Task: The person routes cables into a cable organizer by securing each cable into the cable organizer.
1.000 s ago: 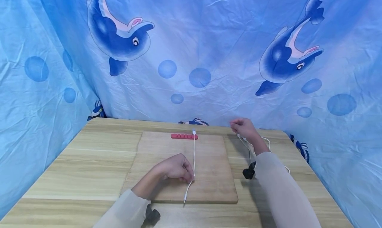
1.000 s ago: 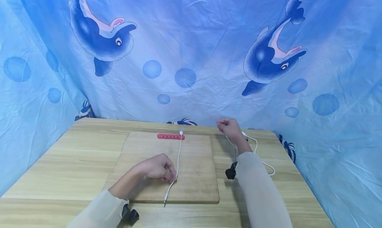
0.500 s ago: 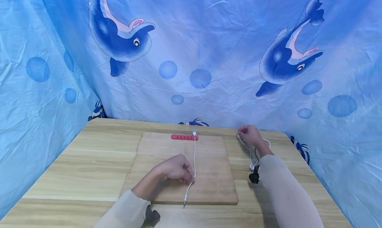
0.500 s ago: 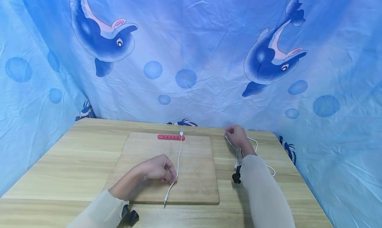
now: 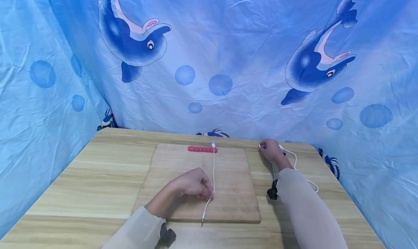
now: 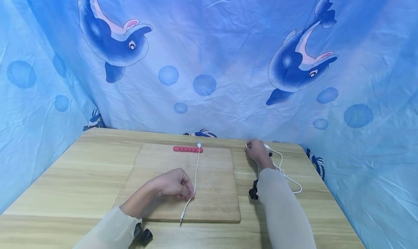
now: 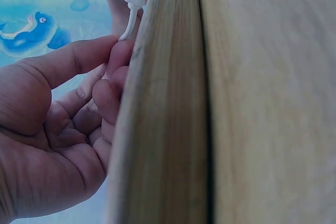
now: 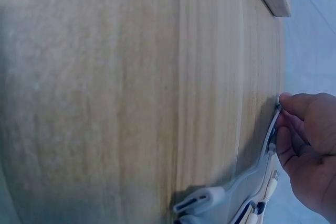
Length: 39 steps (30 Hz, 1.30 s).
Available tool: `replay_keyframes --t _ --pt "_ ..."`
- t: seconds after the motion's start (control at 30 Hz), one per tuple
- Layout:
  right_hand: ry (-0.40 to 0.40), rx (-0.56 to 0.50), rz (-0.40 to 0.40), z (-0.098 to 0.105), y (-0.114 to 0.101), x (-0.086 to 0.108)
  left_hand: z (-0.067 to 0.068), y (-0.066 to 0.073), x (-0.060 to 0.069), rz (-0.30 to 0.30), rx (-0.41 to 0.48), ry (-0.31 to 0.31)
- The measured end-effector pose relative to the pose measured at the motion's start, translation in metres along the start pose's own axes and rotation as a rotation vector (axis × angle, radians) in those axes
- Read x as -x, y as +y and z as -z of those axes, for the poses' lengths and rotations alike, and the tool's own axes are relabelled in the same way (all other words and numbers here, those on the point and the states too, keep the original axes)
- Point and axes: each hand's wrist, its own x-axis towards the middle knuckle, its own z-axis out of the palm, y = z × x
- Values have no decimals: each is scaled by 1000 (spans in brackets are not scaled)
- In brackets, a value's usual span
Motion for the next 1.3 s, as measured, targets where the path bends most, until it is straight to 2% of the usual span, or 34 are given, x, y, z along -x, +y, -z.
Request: replay_keyframes --t 0.23,0.5,0.73,1.1,1.3 --pt "-13 0 -10 0 1 1 0 0 0 -9 -13 4" --pt "-34 -30 17 4 -2 1 -1 0 0 -9 -28 6" --pt "-14 -91 80 20 -16 5 -1 -1 -1 -4 -24 2" --pt "-36 -276 83 46 -35 14 -1 -1 0 -18 -13 15" --pt "-3 -278 121 59 -44 20 -2 0 -1 -12 -24 28"
